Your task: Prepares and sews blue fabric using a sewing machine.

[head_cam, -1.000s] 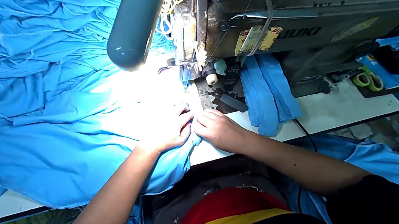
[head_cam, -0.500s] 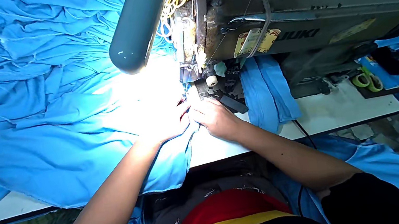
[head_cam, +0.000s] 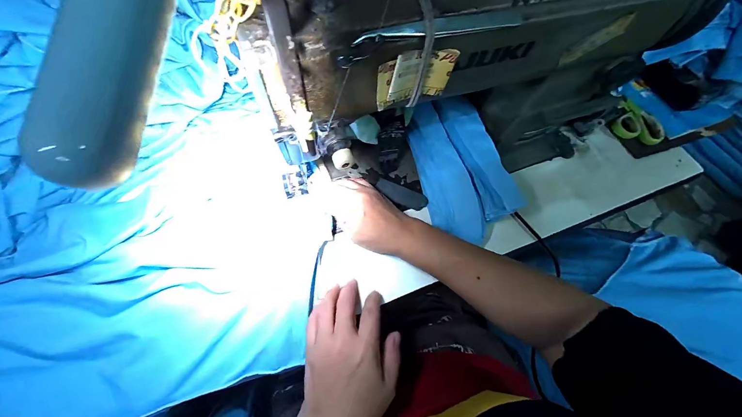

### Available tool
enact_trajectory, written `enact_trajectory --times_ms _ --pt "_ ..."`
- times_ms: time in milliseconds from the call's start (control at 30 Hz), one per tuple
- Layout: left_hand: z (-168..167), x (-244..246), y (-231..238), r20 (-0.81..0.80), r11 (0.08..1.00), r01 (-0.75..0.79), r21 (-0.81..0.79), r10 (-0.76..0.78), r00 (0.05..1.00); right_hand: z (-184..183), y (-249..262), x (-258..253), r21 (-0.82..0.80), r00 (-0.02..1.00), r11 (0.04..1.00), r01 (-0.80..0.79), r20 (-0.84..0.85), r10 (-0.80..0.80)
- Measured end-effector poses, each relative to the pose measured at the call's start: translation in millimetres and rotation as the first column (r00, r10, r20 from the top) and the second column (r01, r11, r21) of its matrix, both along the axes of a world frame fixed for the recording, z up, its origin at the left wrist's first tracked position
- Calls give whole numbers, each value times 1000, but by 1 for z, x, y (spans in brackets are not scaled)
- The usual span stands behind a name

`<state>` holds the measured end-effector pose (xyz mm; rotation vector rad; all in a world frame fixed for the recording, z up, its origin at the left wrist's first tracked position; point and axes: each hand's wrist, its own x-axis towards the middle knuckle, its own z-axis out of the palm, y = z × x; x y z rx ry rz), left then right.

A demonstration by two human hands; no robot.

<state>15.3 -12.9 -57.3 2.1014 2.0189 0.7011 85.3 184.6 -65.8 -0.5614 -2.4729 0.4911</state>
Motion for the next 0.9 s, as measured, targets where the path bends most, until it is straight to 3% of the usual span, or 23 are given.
enact_trajectory --times_ms 133,233,367,433,500,600,667,800,900 --pt "9 -24 43 21 939 -273 -208 283 959 6 -1 -1 -105 999 993 46 1 -46" --pt "13 -59 96 51 897 -442 -35 443 895 8 -3 -4 -145 997 987 70 -23 -74" --pt "21 -83 113 45 857 -513 -47 515 856 8 -4 -3 -202 994 974 100 -26 -107" --pt "31 -94 97 158 876 -476 -75 482 862 7 -4 -3 -216 994 972 93 -29 -101" --pt "38 -106 70 206 934 -330 -137 352 913 6 -3 -3 -192 997 979 72 -20 -78" --pt "54 -85 44 -14 986 -79 -144 77 997 1 -3 -5 -76 996 996 52 -66 -57" --pt "35 -63 45 -171 996 72 52 -63 983 -1 -3 -6 -57 996 997 57 -61 -61" --pt "-5 -43 52 -154 967 135 215 -103 983 -3 -14 15 73 996 995 -69 69 64" --pt "-16 -45 49 -133 951 109 290 -72 988 -10 -33 36 232 986 958 -167 25 166"
